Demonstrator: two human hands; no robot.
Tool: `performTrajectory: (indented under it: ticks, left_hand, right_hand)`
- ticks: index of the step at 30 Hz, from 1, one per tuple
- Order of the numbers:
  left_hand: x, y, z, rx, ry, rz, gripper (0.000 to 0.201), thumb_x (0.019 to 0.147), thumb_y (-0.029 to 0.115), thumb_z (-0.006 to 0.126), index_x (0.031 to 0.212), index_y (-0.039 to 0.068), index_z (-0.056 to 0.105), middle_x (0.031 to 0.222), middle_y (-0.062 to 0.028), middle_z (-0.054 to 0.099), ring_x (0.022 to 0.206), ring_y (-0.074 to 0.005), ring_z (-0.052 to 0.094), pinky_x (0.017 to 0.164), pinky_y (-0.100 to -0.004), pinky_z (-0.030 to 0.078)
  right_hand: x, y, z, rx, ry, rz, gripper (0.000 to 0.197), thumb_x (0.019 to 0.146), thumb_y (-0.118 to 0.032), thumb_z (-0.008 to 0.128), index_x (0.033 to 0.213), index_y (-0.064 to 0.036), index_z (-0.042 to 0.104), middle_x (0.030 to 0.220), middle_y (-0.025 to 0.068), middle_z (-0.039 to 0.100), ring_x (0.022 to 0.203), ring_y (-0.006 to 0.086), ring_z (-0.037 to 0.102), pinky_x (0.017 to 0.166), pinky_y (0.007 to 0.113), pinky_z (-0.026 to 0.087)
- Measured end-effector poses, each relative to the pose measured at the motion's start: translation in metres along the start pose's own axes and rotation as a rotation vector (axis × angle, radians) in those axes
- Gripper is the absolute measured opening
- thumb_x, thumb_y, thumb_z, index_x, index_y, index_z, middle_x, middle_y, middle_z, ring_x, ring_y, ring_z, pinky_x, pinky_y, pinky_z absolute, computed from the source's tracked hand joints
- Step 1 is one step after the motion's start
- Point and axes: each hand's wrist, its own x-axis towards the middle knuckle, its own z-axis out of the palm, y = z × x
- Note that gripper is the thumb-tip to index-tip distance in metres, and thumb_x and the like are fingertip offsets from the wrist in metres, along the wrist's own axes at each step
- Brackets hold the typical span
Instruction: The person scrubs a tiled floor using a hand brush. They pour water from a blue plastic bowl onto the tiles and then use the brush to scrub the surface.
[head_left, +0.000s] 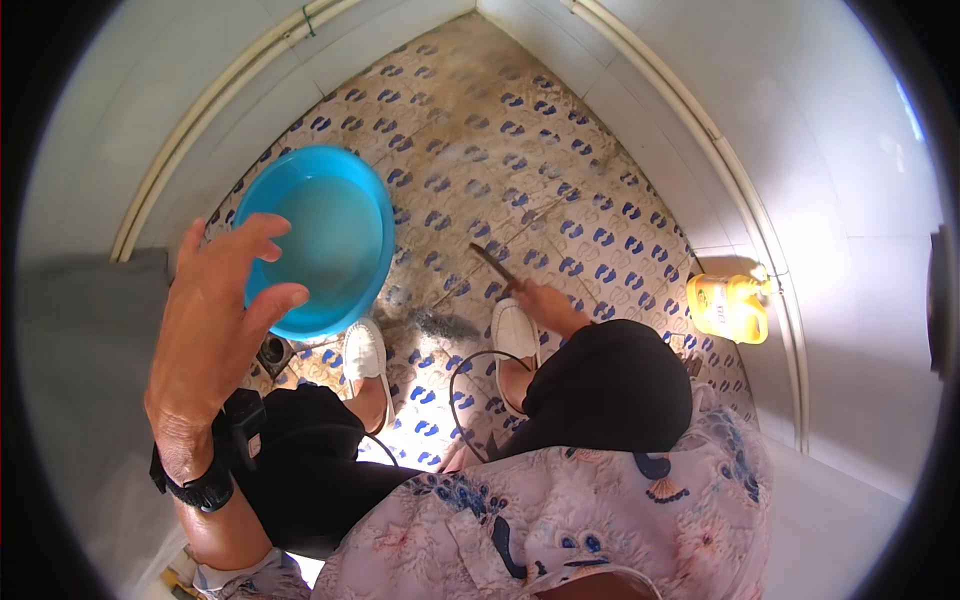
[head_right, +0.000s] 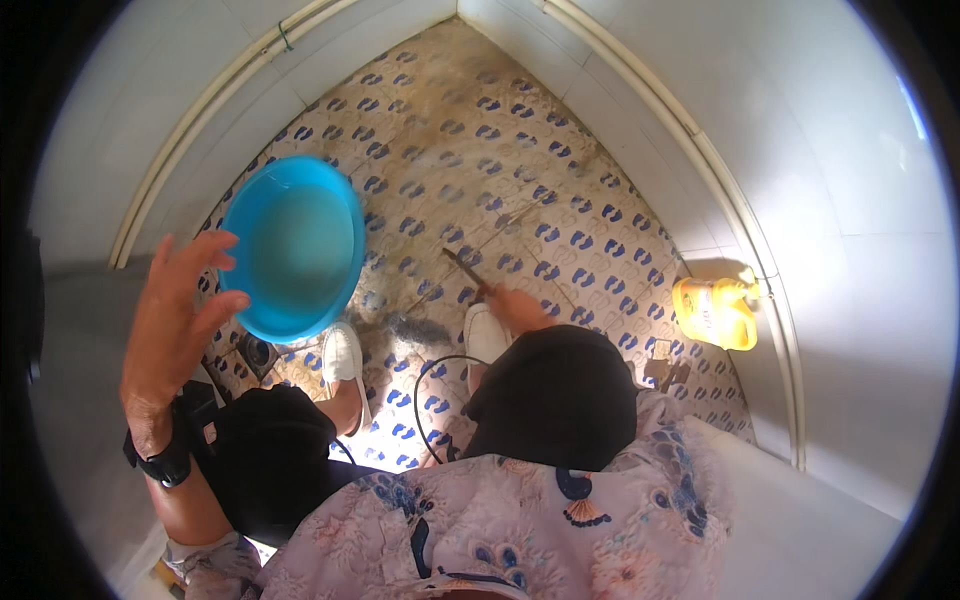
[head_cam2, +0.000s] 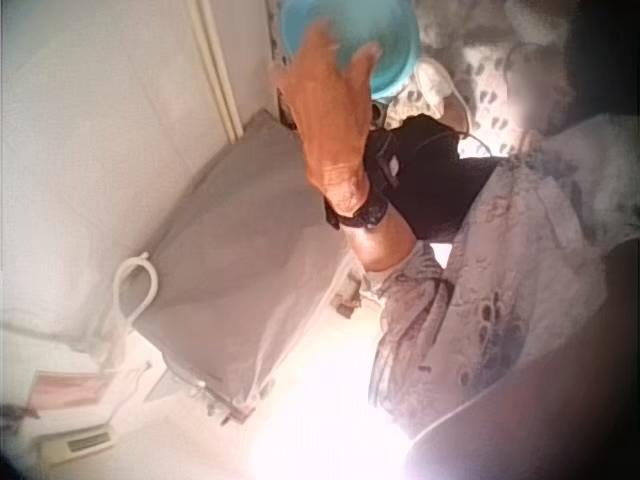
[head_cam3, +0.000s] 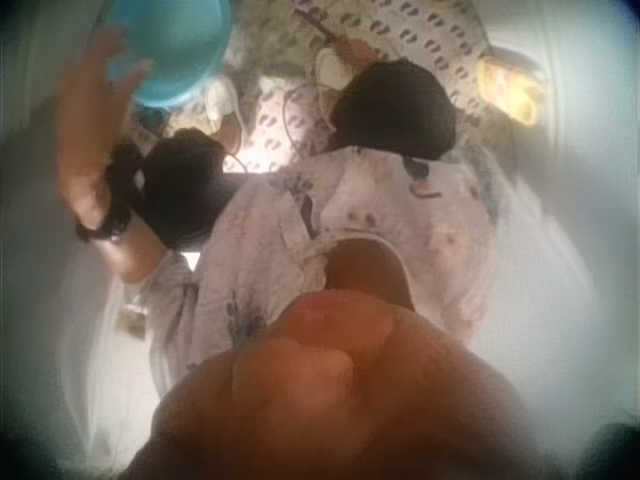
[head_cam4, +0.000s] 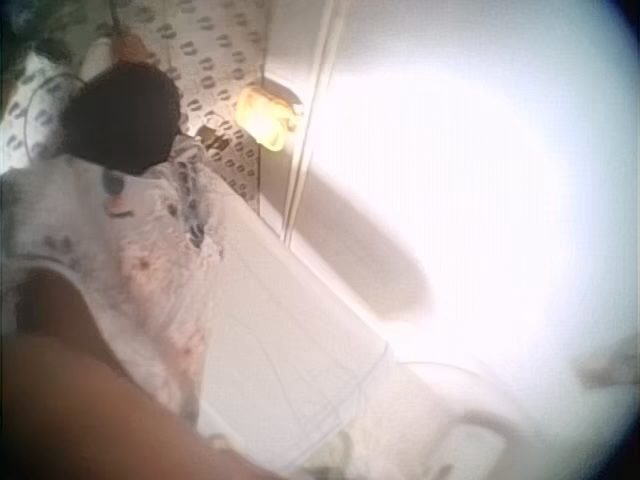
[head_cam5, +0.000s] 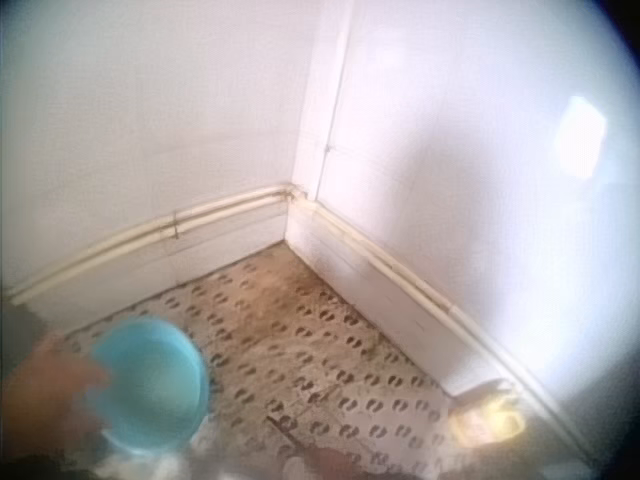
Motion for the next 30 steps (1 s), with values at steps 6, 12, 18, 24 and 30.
performTrajectory:
  ticks: [6,12,18,24,30]
  left_hand:
    - [0.001,0.003,-0.001,-0.026,-0.047,0.02,0.04,0.068,0.014,0.065,0.104,0.007,0.049,0.085,-0.0093,0.056,0.082,-0.0255,0.054,0.096,-0.0472,0.024]
    - [-0.001,0.001,-0.004,0.016,0.019,0.041,0.04,0.068,0.014,0.065,0.104,0.007,0.049,0.085,-0.0099,0.057,0.084,-0.0261,0.054,0.096,-0.0469,0.024]
    - [-0.005,-0.001,-0.001,-0.008,-0.014,0.023,0.04,0.068,0.013,0.064,0.103,0.006,0.049,0.085,-0.0099,0.057,0.084,-0.0259,0.054,0.096,-0.0468,0.024]
    - [-0.002,-0.005,-0.003,-0.029,0.009,-0.011,0.039,0.067,0.012,0.064,0.103,0.006,0.049,0.085,-0.0097,0.056,0.083,-0.0248,0.054,0.097,-0.0459,0.024]
    - [-0.008,-0.008,-0.002,-0.027,-0.01,0.001,0.039,0.067,0.01,0.064,0.103,0.006,0.049,0.087,-0.0093,0.056,0.082,-0.0242,0.054,0.097,-0.0451,0.025]
  right_hand:
    - [0.003,0.076,-0.018,-0.069,0.252,0.19,0.028,0.083,-0.028,0.041,0.094,-0.0026,0.044,0.076,0.0222,0.056,0.074,0.0372,0.055,0.06,0.046,0.042]
    - [-0.002,-0.008,0.002,-0.102,-0.115,0.093,0.026,0.084,-0.027,0.039,0.092,-0.0029,0.045,0.074,0.0225,0.057,0.071,0.039,0.054,0.061,0.047,0.042]
    - [0.0,0.024,-0.027,0.111,0.229,0.253,0.026,0.084,-0.026,0.039,0.092,-0.0027,0.044,0.072,0.0237,0.057,0.069,0.0416,0.054,0.063,0.05,0.04]
    - [-0.012,-0.01,0.01,-0.006,0.013,0.129,0.027,0.083,-0.026,0.041,0.095,-0.0025,0.045,0.071,0.0243,0.056,0.071,0.0401,0.054,0.062,0.048,0.041]
    - [0.004,0.03,-0.03,0.066,0.121,0.253,0.026,0.081,-0.026,0.044,0.092,-0.0028,0.046,0.075,0.0233,0.057,0.073,0.0405,0.055,0.065,0.048,0.041]
